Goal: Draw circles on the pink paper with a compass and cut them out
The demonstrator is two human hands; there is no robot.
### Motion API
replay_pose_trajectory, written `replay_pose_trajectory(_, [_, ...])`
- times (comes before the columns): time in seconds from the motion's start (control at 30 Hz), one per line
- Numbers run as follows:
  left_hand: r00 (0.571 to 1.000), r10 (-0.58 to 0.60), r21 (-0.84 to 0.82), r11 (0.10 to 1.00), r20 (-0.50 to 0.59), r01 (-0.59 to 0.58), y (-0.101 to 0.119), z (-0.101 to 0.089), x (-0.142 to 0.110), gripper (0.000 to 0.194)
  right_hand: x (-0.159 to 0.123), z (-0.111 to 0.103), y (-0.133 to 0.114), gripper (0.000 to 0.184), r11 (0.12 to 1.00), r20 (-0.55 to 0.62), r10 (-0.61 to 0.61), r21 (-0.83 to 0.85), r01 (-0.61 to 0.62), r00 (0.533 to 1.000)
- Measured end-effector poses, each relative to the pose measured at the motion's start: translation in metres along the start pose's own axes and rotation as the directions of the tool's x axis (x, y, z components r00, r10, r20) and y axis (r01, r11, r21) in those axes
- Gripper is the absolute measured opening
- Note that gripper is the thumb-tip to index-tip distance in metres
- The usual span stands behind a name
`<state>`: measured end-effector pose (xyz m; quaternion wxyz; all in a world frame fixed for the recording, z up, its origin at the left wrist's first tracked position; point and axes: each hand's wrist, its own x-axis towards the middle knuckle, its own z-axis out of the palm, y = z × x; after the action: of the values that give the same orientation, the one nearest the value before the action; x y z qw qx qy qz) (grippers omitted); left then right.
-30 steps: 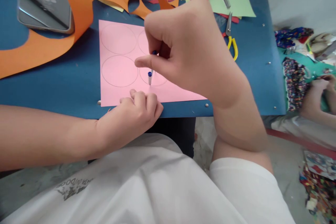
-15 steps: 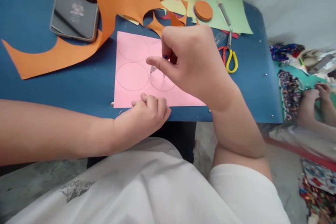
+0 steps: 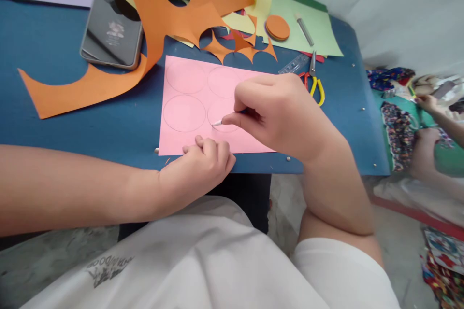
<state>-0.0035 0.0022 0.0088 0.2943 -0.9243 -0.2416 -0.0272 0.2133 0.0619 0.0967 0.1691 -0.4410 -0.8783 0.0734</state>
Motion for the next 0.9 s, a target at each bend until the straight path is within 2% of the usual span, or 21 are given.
replay_pose_trajectory(0.13, [1.0,0.009,-0.011,1.0,0.02,-0.009,-0.001,0.0,0.0,0.034,-0.003,-0.006,0.01,0.031,0.998,0.031,-0.063,0.006,0.063,0.998])
replay_pose_trajectory(0.23, [1.0,0.02,-0.003,1.0,0.021,-0.02,-0.002,0.0,0.001,0.032,-0.003,-0.009,0.017,0.027,0.986,0.033,-0.167,-0.02,0.168,0.985])
replay_pose_trajectory(0.33, [1.0,0.027,-0.002,1.0,0.016,-0.027,-0.002,0.0,0.001,0.031,-0.002,-0.013,0.023,0.027,0.979,0.052,-0.196,-0.051,0.199,0.979])
replay_pose_trajectory(0.53, [0.998,0.033,-0.017,0.999,0.049,-0.032,-0.001,0.0,0.001,0.033,0.002,-0.022,0.027,0.029,0.975,0.115,-0.151,-0.146,0.167,0.982])
replay_pose_trajectory(0.73, [0.997,0.044,-0.015,0.999,0.059,-0.043,-0.003,-0.001,0.001,0.034,0.011,-0.029,0.03,0.032,0.984,0.152,-0.097,-0.136,0.118,0.984])
replay_pose_trajectory(0.9, [0.999,0.02,0.009,1.0,0.034,-0.021,0.002,0.003,0.002,0.032,0.015,-0.021,0.045,0.023,0.999,0.079,-0.049,0.012,0.048,0.996])
